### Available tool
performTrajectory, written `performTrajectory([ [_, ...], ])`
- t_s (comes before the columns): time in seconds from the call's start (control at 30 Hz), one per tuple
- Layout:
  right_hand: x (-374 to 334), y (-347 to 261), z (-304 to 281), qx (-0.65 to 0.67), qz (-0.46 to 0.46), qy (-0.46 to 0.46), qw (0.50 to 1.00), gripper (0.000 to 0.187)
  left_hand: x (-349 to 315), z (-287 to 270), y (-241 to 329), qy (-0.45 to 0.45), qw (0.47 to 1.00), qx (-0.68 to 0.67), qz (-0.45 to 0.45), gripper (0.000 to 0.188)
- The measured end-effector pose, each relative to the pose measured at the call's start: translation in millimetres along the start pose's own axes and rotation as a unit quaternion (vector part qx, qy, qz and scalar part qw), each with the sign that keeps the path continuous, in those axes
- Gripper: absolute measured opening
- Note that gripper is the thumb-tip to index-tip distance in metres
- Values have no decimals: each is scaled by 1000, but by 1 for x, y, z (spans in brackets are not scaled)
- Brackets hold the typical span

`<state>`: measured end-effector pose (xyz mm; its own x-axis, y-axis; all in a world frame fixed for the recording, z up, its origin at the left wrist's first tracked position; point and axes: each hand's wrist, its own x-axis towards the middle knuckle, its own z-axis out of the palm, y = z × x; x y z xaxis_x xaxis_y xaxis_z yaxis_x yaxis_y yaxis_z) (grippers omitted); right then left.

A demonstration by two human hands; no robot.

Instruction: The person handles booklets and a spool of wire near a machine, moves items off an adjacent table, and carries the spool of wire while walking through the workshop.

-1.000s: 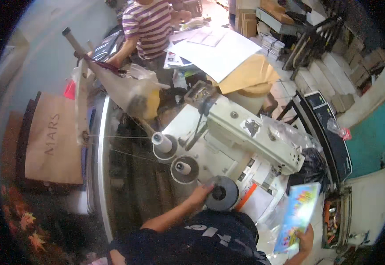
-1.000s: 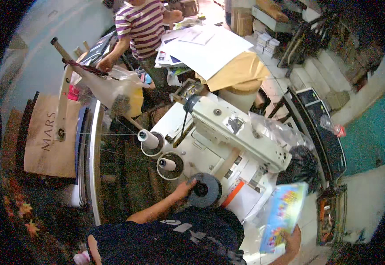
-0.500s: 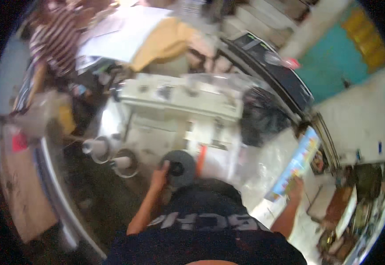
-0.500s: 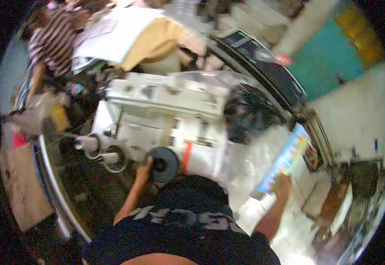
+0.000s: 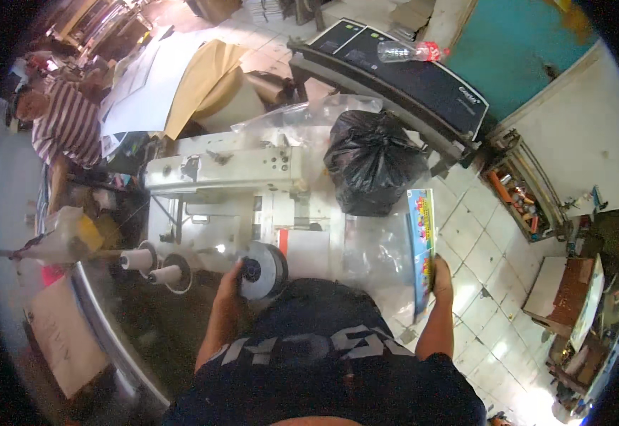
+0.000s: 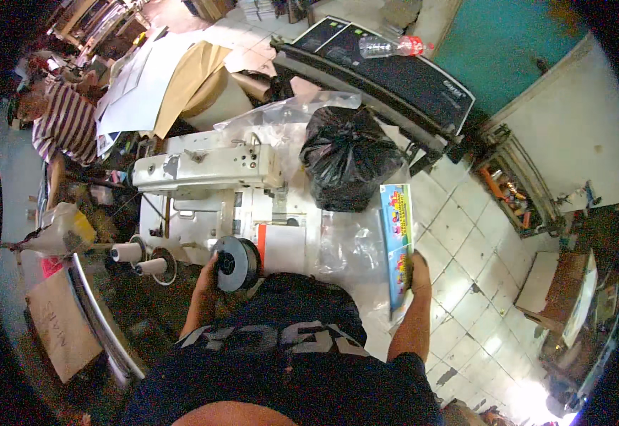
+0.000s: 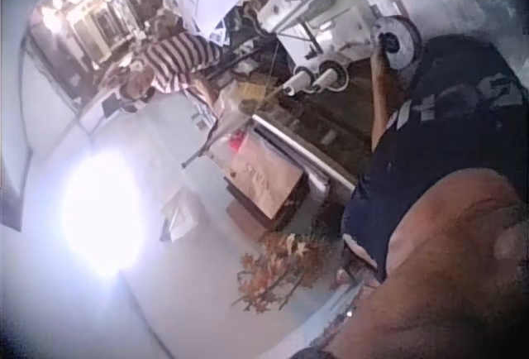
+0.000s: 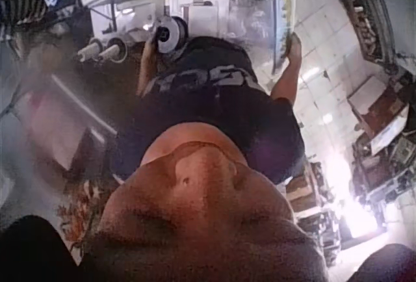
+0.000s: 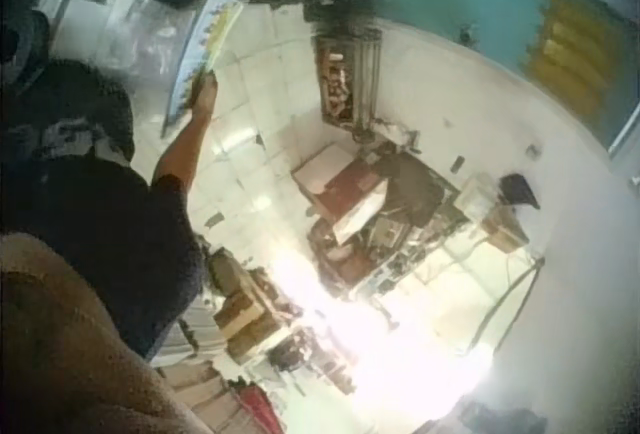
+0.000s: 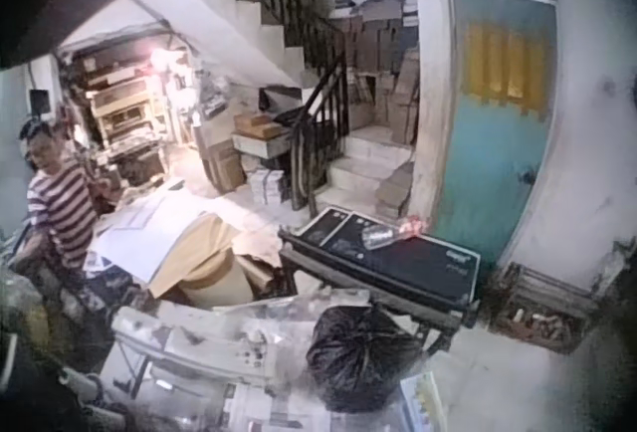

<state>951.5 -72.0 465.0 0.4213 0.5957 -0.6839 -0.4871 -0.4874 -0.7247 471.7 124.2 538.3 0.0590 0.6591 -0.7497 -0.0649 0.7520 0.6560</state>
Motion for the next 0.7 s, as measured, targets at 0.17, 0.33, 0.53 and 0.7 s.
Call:
performTrajectory([
  [0.17,-21,-60,42,-274,-90,-16,957,36,14,-105,-22,-101,994,41,-11,60],
  [0.33,-17,-83,195,-621,-279,-82,728,44,-8,-141,-15,-200,979,26,-15,58],
  [0.53,-56,-49,281,-639,-304,-246,662,64,-42,-198,-73,-186,982,15,34,69],
  [0.7,-89,18,298,-680,-206,-394,583,59,-67,-196,-77,-132,988,-75,12,67],
])
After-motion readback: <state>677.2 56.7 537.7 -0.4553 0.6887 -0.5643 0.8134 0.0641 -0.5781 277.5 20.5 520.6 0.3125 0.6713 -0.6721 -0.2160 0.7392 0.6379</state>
